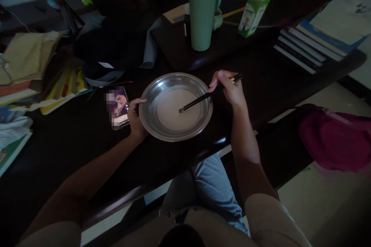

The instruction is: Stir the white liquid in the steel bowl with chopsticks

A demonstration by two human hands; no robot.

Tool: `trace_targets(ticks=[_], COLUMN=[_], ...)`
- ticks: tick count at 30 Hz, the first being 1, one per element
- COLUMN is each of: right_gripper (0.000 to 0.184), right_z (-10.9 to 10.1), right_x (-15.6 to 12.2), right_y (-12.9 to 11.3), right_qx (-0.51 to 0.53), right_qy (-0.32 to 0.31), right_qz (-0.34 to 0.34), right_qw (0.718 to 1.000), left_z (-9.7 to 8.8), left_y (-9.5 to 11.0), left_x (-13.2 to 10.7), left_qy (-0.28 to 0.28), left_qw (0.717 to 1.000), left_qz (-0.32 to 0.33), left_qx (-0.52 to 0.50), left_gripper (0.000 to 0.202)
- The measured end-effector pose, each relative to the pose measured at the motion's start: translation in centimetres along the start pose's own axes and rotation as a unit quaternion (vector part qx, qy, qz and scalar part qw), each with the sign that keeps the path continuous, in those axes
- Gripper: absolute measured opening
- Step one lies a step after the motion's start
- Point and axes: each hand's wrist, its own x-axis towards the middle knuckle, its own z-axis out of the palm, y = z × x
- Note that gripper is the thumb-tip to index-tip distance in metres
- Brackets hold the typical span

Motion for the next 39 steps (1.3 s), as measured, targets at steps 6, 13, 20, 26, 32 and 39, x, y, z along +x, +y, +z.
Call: trace_targets(ticks=[6, 13, 20, 26, 32, 39], right_gripper=[0.049, 0.052, 0.051, 0.049, 0.053, 0.046], right_z=[0.43, 0.21, 0.37, 0.27, 0.18, 0.54], right_x=[-0.16, -0.01, -0.27, 0.04, -0.13, -0.10], right_y=[-0.46, -0.43, -0.73, -0.29, -0.29, -0.85], right_qx=[-0.029, -0.035, -0.019, -0.033, -0.010, -0.046], right_qy=[-0.133, -0.004, -0.135, -0.041, -0.044, -0.107], right_qz=[0.011, 0.012, 0.029, 0.014, 0.008, 0.012], right_qw=[0.991, 0.999, 0.990, 0.999, 0.999, 0.993], left_z=[0.03, 0.09, -0.05, 0.12, 0.21, 0.09], left_y=[-0.08, 0.04, 0.02, 0.14, 0.12, 0.04], left_x=[-0.02, -0.02, -0.09, -0.13, -0.13, -0.06], left_qy=[-0.004, 0.006, 0.000, 0.002, 0.003, 0.008], left_qw=[1.000, 1.000, 1.000, 1.000, 1.000, 1.000], left_qz=[0.002, 0.007, -0.007, -0.008, 0.006, -0.005], left_qx=[-0.005, 0.013, 0.016, 0.008, 0.015, 0.010], left_gripper=[0.027, 0.026, 0.026, 0.027, 0.028, 0.029])
